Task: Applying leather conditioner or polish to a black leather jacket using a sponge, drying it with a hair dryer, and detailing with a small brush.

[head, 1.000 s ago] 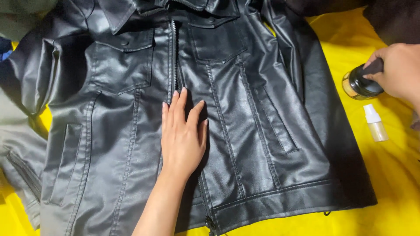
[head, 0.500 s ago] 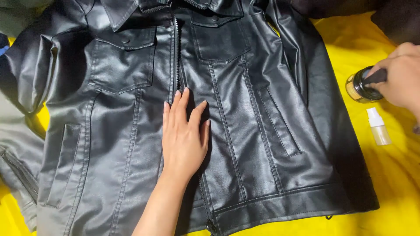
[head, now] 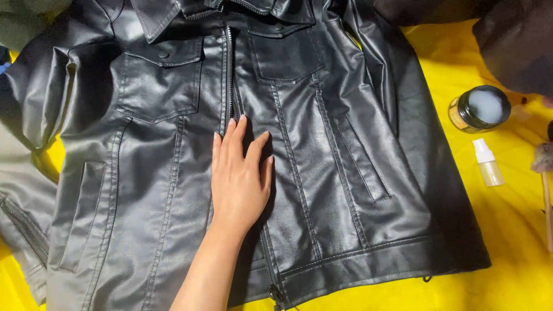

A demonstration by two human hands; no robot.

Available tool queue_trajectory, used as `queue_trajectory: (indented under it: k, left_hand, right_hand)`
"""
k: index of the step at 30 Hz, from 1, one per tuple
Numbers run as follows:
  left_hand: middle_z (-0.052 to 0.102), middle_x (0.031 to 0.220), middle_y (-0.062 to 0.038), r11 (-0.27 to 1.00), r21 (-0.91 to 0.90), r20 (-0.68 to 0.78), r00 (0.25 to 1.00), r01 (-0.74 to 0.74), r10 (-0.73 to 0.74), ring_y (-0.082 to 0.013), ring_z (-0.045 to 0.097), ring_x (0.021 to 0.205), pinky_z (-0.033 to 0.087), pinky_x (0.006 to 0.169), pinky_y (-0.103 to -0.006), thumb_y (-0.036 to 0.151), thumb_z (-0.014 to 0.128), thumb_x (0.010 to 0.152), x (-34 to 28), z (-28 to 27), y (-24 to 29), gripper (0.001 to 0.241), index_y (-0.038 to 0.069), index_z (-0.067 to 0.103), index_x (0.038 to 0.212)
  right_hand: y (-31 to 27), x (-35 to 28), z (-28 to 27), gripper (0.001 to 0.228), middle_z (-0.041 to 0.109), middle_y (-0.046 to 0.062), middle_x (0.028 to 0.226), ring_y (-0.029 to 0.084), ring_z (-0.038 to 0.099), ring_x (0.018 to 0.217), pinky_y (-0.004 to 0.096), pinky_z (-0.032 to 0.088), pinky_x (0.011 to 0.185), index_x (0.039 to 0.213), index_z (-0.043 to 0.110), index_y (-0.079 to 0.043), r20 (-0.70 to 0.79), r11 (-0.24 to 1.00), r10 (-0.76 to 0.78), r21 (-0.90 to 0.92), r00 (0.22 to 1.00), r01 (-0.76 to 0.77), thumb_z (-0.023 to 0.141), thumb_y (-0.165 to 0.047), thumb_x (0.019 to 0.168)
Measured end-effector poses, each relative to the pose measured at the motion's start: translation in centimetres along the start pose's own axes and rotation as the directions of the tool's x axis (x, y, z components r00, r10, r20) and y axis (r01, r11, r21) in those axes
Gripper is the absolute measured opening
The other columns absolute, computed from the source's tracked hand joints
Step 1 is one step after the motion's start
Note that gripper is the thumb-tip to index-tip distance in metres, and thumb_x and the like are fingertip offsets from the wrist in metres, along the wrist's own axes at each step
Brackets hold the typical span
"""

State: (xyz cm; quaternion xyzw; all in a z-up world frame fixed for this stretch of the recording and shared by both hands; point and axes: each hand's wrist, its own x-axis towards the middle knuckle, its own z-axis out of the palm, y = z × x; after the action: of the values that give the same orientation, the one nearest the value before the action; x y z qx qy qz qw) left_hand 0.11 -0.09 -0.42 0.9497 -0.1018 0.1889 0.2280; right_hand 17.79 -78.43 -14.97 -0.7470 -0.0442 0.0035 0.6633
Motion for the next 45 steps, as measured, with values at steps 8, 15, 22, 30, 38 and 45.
queue_trajectory:
  k: [8, 15, 22, 30, 38, 45]
  left_hand:
    - [0.044, 0.154, -0.027, 0.997, -0.004, -0.011, 0.997, -0.073, 0.073, -0.045, 0.036, 0.148, 0.023, 0.123, -0.0607, 0.02, 0.06, 0.098, -0.1, 0.1, -0.5, 0.038, 0.008, 0.061, 0.135]
    - [0.055, 0.147, -0.022, 0.99, -0.014, 0.171, 0.975, -0.14, 0.14, -0.0459, 0.041, 0.144, 0.026, 0.115, -0.069, 0.02, 0.064, 0.094, 1.9, -2.5, -2.0, 0.039, 0.009, 0.066, 0.131]
    - [0.038, 0.162, -0.018, 0.961, 0.192, 0.025, 0.98, -0.201, 0.2, -0.0443, 0.022, 0.152, 0.02, 0.114, -0.0771, 0.039, 0.072, 0.095, 3.9, -1.9, -4.9, 0.053, 0.017, 0.063, 0.142]
    - [0.034, 0.165, -0.016, 0.99, 0.089, 0.033, 0.994, -0.111, 0.108, -0.0451, 0.028, 0.152, 0.014, 0.121, -0.0688, 0.046, 0.067, 0.096, 3.5, -1.4, -5.3, 0.059, 0.018, 0.058, 0.148]
    - [0.038, 0.163, -0.014, 0.995, 0.052, 0.037, 0.996, -0.085, 0.083, -0.0431, 0.03, 0.152, 0.016, 0.121, -0.0682, 0.041, 0.07, 0.095, 3.8, -1.9, -4.9, 0.057, 0.018, 0.06, 0.146]
    - [0.039, 0.163, -0.012, 0.998, 0.037, 0.038, 0.998, -0.048, 0.047, -0.041, 0.03, 0.152, 0.017, 0.121, -0.0675, 0.042, 0.069, 0.094, 3.8, -1.8, -5.0, 0.055, 0.02, 0.061, 0.144]
  right_hand:
    - [-17.2, -4.1, 23.3, 0.021, 0.06, 0.01, 0.117, 0.023, 0.065, 0.104, 0.027, 0.059, 0.068, 0.123, 0.059, -0.018, 0.098, 0.879, 0.082, 0.462, 0.992, -0.119, 0.062, -0.029, 0.106]
    - [-29.6, -12.9, 42.4, 0.033, 0.059, 0.026, 0.093, 0.027, 0.05, 0.066, 0.031, 0.039, 0.053, 0.117, 0.062, 0.007, 0.197, 0.98, 0.108, 0.145, 0.974, -0.138, 0.053, 0.013, 0.086]
    - [-31.4, -11.6, 53.9, 0.044, 0.081, 0.003, 0.106, 0.012, 0.076, 0.095, 0.023, 0.058, 0.091, 0.112, 0.075, -0.011, 0.217, 0.904, 0.365, -0.314, 0.905, -0.289, 0.086, 0.006, 0.073]
    - [-27.0, -6.2, 57.8, 0.018, 0.074, 0.002, 0.105, 0.024, 0.07, 0.101, 0.036, 0.052, 0.091, 0.097, 0.077, -0.018, 0.454, 0.632, 0.23, -0.742, 0.861, 0.222, 0.083, -0.012, 0.082]
    - [-28.3, -0.1, 59.7, 0.011, 0.076, 0.006, 0.107, 0.028, 0.069, 0.106, 0.041, 0.051, 0.101, 0.095, 0.079, -0.016, 0.522, 0.536, 0.216, -0.77, 0.825, 0.347, 0.081, -0.014, 0.084]
    - [-23.5, 3.5, 60.8, 0.022, 0.062, 0.014, 0.102, 0.036, 0.059, 0.098, 0.049, 0.052, 0.071, 0.106, 0.07, -0.004, 0.349, 0.413, -0.37, -0.769, 0.861, 0.488, 0.074, 0.002, 0.085]
